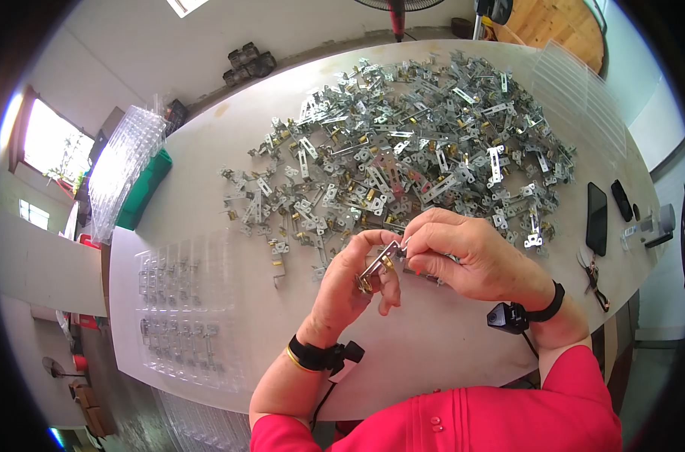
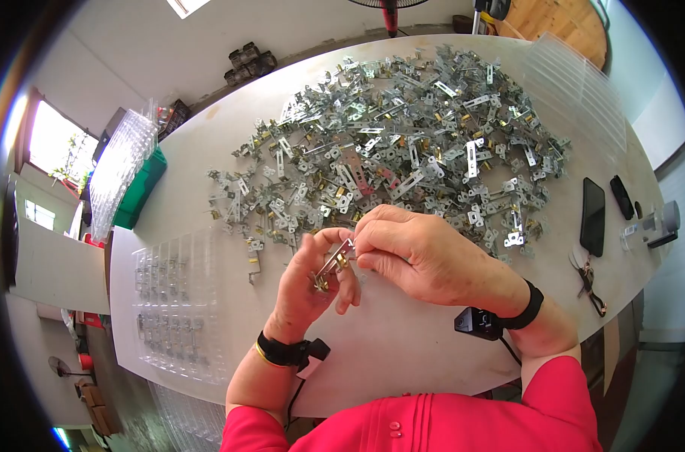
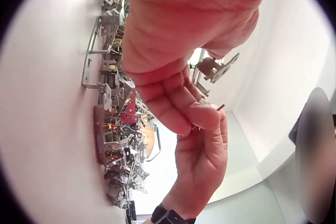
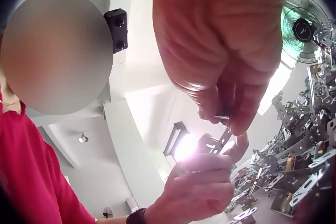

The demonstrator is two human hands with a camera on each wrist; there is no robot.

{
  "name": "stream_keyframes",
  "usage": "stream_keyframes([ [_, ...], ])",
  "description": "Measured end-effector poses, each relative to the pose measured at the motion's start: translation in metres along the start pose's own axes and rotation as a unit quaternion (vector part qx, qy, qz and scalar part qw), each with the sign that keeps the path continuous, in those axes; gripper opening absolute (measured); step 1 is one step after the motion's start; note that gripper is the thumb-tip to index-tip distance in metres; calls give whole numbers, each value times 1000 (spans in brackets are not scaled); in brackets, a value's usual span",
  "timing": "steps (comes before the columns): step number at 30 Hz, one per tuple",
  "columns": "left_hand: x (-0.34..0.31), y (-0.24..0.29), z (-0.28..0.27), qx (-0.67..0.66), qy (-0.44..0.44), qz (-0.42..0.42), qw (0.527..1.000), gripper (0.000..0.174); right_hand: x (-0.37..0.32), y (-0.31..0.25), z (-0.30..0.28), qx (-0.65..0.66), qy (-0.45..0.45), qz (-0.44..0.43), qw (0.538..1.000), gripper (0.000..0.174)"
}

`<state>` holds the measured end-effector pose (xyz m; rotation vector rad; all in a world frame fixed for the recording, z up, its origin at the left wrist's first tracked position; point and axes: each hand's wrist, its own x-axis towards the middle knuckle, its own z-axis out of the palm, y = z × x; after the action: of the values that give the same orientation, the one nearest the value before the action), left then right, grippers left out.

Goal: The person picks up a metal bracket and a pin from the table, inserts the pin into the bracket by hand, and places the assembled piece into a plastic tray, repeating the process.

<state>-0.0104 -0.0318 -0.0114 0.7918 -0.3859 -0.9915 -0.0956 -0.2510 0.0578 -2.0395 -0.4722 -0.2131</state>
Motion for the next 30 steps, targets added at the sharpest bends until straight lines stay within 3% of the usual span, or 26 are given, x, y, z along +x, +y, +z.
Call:
stream_keyframes([
  [3,3,6,7,-8,33,10,999,62,-1,1,-2,34,32,46,998,8],
  [4,5,0,-9,-38,-26,35,998,59,-1,2,-3,55,50,75,994,6],
  [5,5,-2,-11,-36,-26,38,998,59,0,3,-2,54,50,71,995,6],
  [7,5,-4,-9,-19,19,108,994,54,1,7,3,238,128,124,955,6],
  [10,4,-3,-3,55,32,140,988,54,2,7,1,239,129,145,952,11],
  [14,4,-8,-4,24,31,159,986,57,2,12,7,283,122,203,929,14],
  [16,5,-10,-9,39,24,174,984,44,2,11,10,291,111,217,925,14],
  [19,7,-12,-17,60,23,195,979,40,2,11,12,298,85,239,920,14],
  [21,7,-9,-15,61,36,192,979,37,-1,14,13,297,71,248,919,14],
  [23,7,-8,-14,61,49,189,979,35,-3,17,12,192,85,184,960,12],
  [26,4,-8,-14,70,36,161,984,33,-2,5,4,89,109,200,970,10],
  [30,0,-7,-7,101,39,104,989,32,-2,-16,8,176,99,231,952,8],
])
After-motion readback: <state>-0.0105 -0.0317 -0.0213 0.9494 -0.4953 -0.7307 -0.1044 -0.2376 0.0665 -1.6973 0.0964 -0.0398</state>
